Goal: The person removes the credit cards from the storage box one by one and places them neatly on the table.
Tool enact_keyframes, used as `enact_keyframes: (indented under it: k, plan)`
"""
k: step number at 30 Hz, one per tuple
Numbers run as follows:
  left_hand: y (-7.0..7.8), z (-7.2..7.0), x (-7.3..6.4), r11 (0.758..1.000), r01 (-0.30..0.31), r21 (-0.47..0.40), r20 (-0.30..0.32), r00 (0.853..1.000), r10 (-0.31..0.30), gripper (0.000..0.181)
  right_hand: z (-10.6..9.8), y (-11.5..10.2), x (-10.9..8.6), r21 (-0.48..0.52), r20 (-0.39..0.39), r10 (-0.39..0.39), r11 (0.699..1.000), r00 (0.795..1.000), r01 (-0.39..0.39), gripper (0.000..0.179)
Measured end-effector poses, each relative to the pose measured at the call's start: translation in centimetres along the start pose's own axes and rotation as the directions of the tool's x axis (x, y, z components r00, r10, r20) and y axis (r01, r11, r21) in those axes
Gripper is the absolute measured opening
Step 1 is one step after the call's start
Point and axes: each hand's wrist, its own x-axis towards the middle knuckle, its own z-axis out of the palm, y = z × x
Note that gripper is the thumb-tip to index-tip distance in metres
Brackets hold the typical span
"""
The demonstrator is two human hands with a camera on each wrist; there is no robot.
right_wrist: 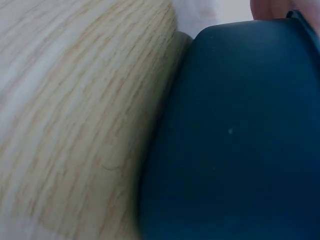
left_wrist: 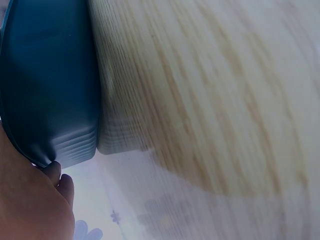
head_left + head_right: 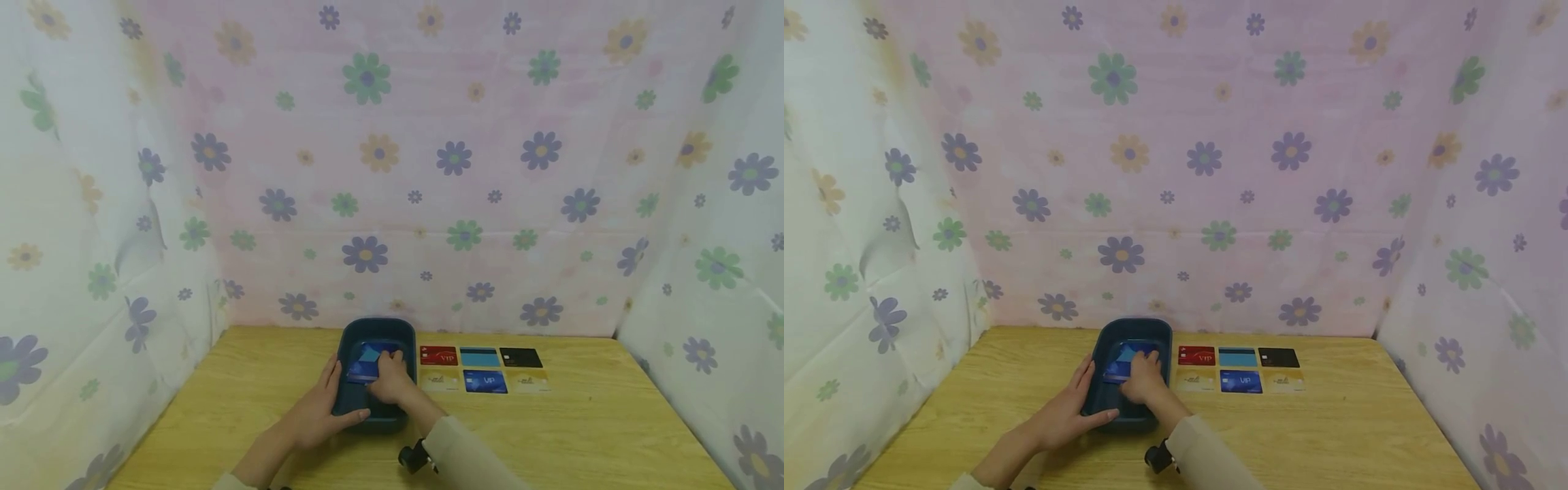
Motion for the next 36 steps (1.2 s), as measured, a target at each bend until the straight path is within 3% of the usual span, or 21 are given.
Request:
enact_keyframes:
  k: [7, 11, 20, 24, 31, 36]
  plan:
    - [0.5, -0.1, 0.0, 1.000, -0.009, -0.010, -0.006, 1.000, 0.009, 0.120, 1.0, 1.2, 0.9, -0.025, -0.062, -0.007, 1.000, 0.998, 0.005, 0.051]
    - [0.6, -0.2, -0.1, 1.000, -0.009, -0.006, -0.008, 1.000, 0.009, 0.120, 0.8, 1.0, 0.9, -0.024, -0.056, 0.013, 1.000, 0.998, -0.014, 0.044]
    - [0.5, -0.2, 0.0, 1.000, -0.004, 0.009, -0.008, 1.000, 0.005, 0.119, 0.9, 0.8, 1.3, -0.044, -0.051, 0.060, 0.997, 0.997, -0.062, 0.045]
    - [0.3, -0.2, -0.1, 1.000, -0.009, 0.017, -0.009, 1.000, 0.009, 0.118, 1.1, 0.8, 1.4, -0.039, -0.039, 0.059, 0.997, 0.997, -0.060, 0.030]
    - [0.2, -0.2, -0.2, 1.000, -0.013, 0.015, -0.014, 1.000, 0.013, 0.119, 1.3, 0.8, 1.3, -0.026, -0.053, 0.061, 0.998, 0.997, -0.062, 0.053]
    - [0.2, -0.1, 0.0, 1.000, -0.010, 0.008, -0.010, 1.000, 0.010, 0.119, 1.3, 0.9, 1.4, -0.019, -0.080, 0.056, 0.998, 0.995, -0.058, 0.041]
